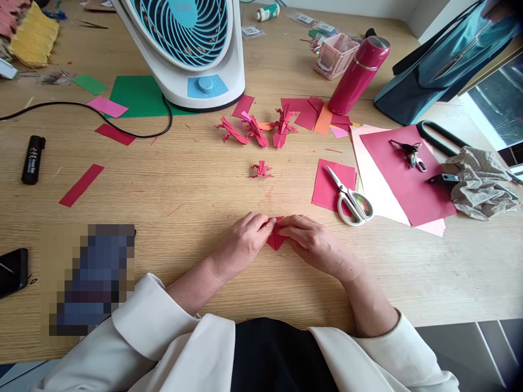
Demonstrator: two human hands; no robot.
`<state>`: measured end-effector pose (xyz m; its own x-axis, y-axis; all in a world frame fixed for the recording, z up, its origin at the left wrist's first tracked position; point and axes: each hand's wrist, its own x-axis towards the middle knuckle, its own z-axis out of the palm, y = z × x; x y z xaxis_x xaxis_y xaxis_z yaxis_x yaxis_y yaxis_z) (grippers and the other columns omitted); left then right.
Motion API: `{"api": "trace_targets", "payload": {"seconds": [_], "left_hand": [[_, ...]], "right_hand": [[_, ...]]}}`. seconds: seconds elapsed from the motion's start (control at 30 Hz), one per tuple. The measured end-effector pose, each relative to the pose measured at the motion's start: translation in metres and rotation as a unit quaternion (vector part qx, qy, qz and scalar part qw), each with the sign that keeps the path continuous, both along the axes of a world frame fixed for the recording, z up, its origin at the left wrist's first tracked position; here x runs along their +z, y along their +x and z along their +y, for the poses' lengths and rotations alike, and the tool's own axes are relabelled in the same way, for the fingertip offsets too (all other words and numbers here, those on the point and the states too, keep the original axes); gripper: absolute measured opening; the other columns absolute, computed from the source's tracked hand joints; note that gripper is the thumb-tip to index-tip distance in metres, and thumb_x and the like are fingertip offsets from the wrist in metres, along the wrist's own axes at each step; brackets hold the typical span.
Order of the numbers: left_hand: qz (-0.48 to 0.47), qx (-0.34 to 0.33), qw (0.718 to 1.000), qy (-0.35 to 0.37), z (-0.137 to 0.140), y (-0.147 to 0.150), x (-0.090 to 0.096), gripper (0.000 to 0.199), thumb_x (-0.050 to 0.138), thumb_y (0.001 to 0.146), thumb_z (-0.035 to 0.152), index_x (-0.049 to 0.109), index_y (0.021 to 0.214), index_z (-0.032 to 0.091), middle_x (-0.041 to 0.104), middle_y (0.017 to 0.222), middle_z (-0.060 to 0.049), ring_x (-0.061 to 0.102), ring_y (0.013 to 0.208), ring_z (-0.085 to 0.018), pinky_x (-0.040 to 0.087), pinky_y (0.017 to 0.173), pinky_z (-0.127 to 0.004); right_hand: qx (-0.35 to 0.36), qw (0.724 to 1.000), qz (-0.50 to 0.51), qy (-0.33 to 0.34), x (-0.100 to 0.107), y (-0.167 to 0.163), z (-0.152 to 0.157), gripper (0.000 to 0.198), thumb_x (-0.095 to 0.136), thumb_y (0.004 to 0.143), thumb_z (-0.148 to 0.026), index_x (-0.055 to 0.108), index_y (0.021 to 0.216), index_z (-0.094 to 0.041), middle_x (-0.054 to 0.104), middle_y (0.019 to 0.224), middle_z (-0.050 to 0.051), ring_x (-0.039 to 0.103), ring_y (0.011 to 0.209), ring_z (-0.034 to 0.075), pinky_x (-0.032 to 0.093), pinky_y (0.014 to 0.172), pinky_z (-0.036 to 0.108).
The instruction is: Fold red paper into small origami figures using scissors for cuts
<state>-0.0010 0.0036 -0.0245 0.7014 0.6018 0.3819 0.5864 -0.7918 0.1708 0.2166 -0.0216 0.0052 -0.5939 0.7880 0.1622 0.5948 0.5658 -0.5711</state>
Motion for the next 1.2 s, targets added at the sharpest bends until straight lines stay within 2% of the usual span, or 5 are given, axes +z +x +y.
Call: {"api": "trace_targets", "payload": {"seconds": [0.5, 0.9, 1.07, 1.2], "left_hand": [[0.013, 0.005, 1.000, 0.012, -0.0016, 0.0005, 0.0002, 0.026, 0.050, 0.098, 0.013, 0.062, 0.121, 0.010, 0.066, 0.100, -0.008, 0.060, 0.090, -0.018, 0.055, 0.083, -0.032], [0.070, 0.005, 0.997, 0.023, -0.0071, -0.0032, 0.0008, 0.032, 0.048, 0.097, 0.010, 0.058, 0.127, 0.009, 0.068, 0.103, -0.010, 0.062, 0.091, -0.020, 0.054, 0.082, -0.034], [0.084, 0.002, 0.996, 0.018, -0.0071, -0.0031, 0.0031, 0.034, 0.045, 0.097, 0.010, 0.057, 0.129, 0.009, 0.068, 0.117, -0.012, 0.061, 0.097, -0.021, 0.053, 0.087, -0.035], [0.088, -0.021, 0.996, 0.022, -0.0067, -0.0038, 0.0044, 0.035, 0.045, 0.097, 0.010, 0.058, 0.130, 0.007, 0.067, 0.124, -0.011, 0.060, 0.101, -0.022, 0.053, 0.092, -0.035]], "right_hand": [[0.011, 1.000, 0.001, 0.014, -0.0003, -0.0006, -0.0012, 0.031, 0.047, 0.094, -0.004, 0.068, 0.112, -0.017, 0.064, 0.120, 0.013, 0.061, 0.110, 0.023, 0.055, 0.093, 0.040], [0.011, 1.000, -0.003, 0.021, 0.0023, -0.0027, -0.0005, 0.032, 0.049, 0.092, -0.003, 0.068, 0.112, -0.019, 0.064, 0.119, 0.012, 0.062, 0.107, 0.022, 0.055, 0.093, 0.039], [0.013, 1.000, -0.012, 0.026, 0.0025, -0.0036, -0.0011, 0.030, 0.048, 0.094, -0.005, 0.069, 0.111, -0.019, 0.065, 0.121, 0.012, 0.063, 0.109, 0.023, 0.055, 0.093, 0.039], [0.012, 0.999, -0.017, 0.026, 0.0026, -0.0042, -0.0014, 0.031, 0.047, 0.094, -0.004, 0.068, 0.112, -0.018, 0.067, 0.116, 0.012, 0.063, 0.102, 0.022, 0.056, 0.089, 0.038]]}}
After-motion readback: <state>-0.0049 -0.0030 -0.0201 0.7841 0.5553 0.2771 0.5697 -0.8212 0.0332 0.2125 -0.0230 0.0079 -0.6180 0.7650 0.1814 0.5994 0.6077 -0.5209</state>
